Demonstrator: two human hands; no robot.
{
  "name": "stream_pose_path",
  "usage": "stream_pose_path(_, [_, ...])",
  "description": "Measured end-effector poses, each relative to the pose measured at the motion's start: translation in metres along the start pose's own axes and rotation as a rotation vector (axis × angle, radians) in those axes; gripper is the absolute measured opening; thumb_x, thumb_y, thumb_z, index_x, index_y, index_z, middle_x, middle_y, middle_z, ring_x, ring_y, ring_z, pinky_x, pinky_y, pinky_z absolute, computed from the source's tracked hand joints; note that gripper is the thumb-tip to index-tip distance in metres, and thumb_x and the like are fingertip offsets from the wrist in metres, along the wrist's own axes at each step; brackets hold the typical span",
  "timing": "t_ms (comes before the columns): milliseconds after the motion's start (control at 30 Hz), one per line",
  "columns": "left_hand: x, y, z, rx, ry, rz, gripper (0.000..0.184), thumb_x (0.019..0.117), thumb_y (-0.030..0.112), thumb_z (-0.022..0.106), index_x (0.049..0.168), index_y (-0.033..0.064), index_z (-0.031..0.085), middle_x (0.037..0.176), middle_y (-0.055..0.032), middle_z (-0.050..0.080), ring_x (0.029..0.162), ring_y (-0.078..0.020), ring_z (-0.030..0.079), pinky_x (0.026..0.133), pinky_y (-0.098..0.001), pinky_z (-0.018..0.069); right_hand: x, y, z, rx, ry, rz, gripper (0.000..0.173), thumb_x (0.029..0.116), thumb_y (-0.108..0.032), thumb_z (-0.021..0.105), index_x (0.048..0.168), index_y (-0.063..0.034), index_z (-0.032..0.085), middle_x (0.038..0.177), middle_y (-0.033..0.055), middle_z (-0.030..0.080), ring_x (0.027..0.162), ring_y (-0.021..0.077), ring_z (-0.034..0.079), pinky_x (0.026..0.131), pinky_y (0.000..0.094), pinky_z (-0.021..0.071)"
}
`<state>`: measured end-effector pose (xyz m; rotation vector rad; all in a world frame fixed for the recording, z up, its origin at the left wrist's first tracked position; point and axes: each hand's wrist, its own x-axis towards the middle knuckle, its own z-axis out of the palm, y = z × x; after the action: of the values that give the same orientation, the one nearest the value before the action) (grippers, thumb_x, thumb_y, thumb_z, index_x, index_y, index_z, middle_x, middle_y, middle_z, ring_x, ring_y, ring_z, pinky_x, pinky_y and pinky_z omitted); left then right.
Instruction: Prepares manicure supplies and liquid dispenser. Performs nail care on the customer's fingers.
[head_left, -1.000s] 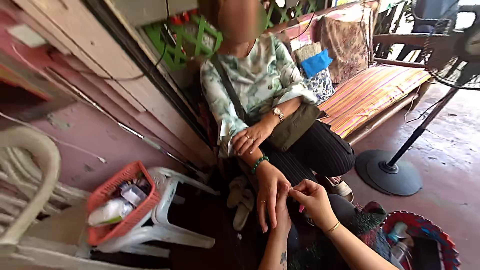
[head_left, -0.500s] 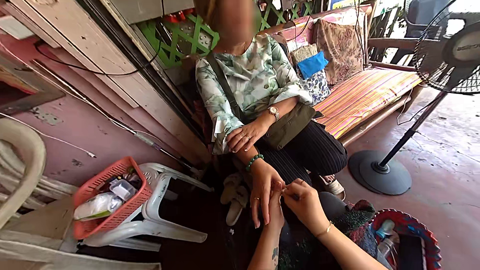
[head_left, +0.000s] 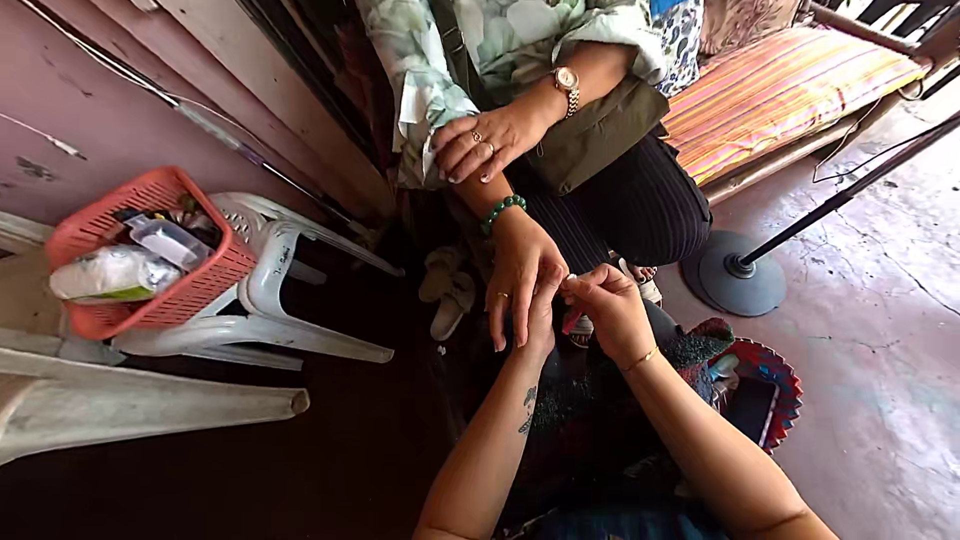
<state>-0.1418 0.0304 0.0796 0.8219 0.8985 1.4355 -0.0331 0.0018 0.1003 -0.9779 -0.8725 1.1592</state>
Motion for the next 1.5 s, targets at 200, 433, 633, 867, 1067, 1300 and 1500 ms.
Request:
stream_pose_path(200, [0.001, 0.002, 0.0, -0.017, -0.014, 0.014, 0.005, 0.0946, 0.015, 0.07, 0.099, 0.0122, 0.07, 0.089, 0.0043, 0.069, 0.087, -0.0053, 0.065, 0.085, -0.0258, 0.0541, 0.001, -0.001, 0.006, -0.316, 0.018, -0.232, 0.009, 0.0849, 0.0, 0.075, 0.082, -0.0041, 0.068, 0.082, 0.0032, 0.073, 0.068, 0.0066, 0.068, 0.062, 0.0225, 0.0581])
stream_pose_path(433, [0.0, 0.003, 0.0, -0.019, -0.042, 0.005, 0.007, 0.0982, 0.016, 0.065, 0.098, 0.0123, 0.071, 0.087, 0.003, 0.07, 0.083, -0.0052, 0.067, 0.078, -0.0233, 0.0557, 0.004, -0.007, 0.004, 0.449, 0.017, 0.453, 0.025, 0.1019, -0.002, 0.049, 0.079, -0.006, 0.058, 0.077, 0.0097, 0.068, 0.066, 0.0148, 0.066, 0.063, 0.0275, 0.0572])
stream_pose_path(633, [0.001, 0.002, -0.002, -0.078, -0.061, 0.037, 0.008, 0.0972, 0.012, 0.065, 0.095, 0.0111, 0.072, 0.087, 0.0001, 0.072, 0.086, -0.0095, 0.068, 0.087, -0.0297, 0.056, -0.001, -0.008, -0.008, 0.136, 0.04, 0.107, 0.015, 0.0941, 0.003, 0.062, 0.082, -0.0056, 0.066, 0.081, 0.0086, 0.074, 0.07, 0.0142, 0.071, 0.069, 0.0296, 0.0608])
stream_pose_path(867, [0.0, 0.004, 0.0, -0.084, -0.055, 0.029, 0.007, 0.0969, 0.01, 0.065, 0.096, 0.0107, 0.072, 0.087, -0.0001, 0.072, 0.086, -0.0102, 0.069, 0.088, -0.03, 0.0563, -0.003, -0.017, -0.013, -0.234, -0.043, -0.05, 0.005, 0.0854, -0.002, 0.075, 0.083, -0.0049, 0.072, 0.097, 0.0071, 0.074, 0.075, 0.0127, 0.069, 0.065, 0.0269, 0.0595])
stream_pose_path(1067, [0.001, 0.002, -0.002, -0.074, -0.04, 0.025, 0.007, 0.0974, 0.012, 0.064, 0.097, 0.0113, 0.071, 0.088, 0.0006, 0.071, 0.088, -0.0101, 0.068, 0.088, -0.0303, 0.0557, 0.004, -0.015, -0.013, -0.28, -0.067, -0.035, 0.004, 0.0888, -0.004, 0.076, 0.089, -0.0026, 0.073, 0.078, 0.005, 0.072, 0.063, 0.01, 0.066, 0.059, 0.0245, 0.0571])
stream_pose_path(1300, [0.0, 0.002, 0.002, -0.07, -0.02, -0.006, 0.008, 0.0995, 0.014, 0.062, 0.101, 0.0105, 0.07, 0.09, 0.0007, 0.07, 0.084, -0.0095, 0.067, 0.083, -0.0287, 0.0568, 0.01, -0.01, -0.009, -0.28, -0.037, -0.209, 0.004, 0.0857, -0.005, 0.078, 0.086, -0.008, 0.076, 0.106, 0.0036, 0.072, 0.09, 0.01, 0.068, 0.074, 0.0255, 0.0593])
stream_pose_path(1500, [-0.002, 0.01, 0.006, 0.02, -0.018, -0.016, 0.02, 0.1058, 0.018, 0.052, 0.099, 0.011, 0.069, 0.09, 0.0003, 0.07, 0.087, -0.0113, 0.067, 0.08, -0.0296, 0.0567, 0.007, -0.009, -0.03, -0.105, 0.02, 0.04, 0.005, 0.0915, -0.002, 0.07, 0.088, -0.0039, 0.074, 0.096, 0.0066, 0.074, 0.069, 0.0088, 0.064, 0.062, 0.0243, 0.0545])
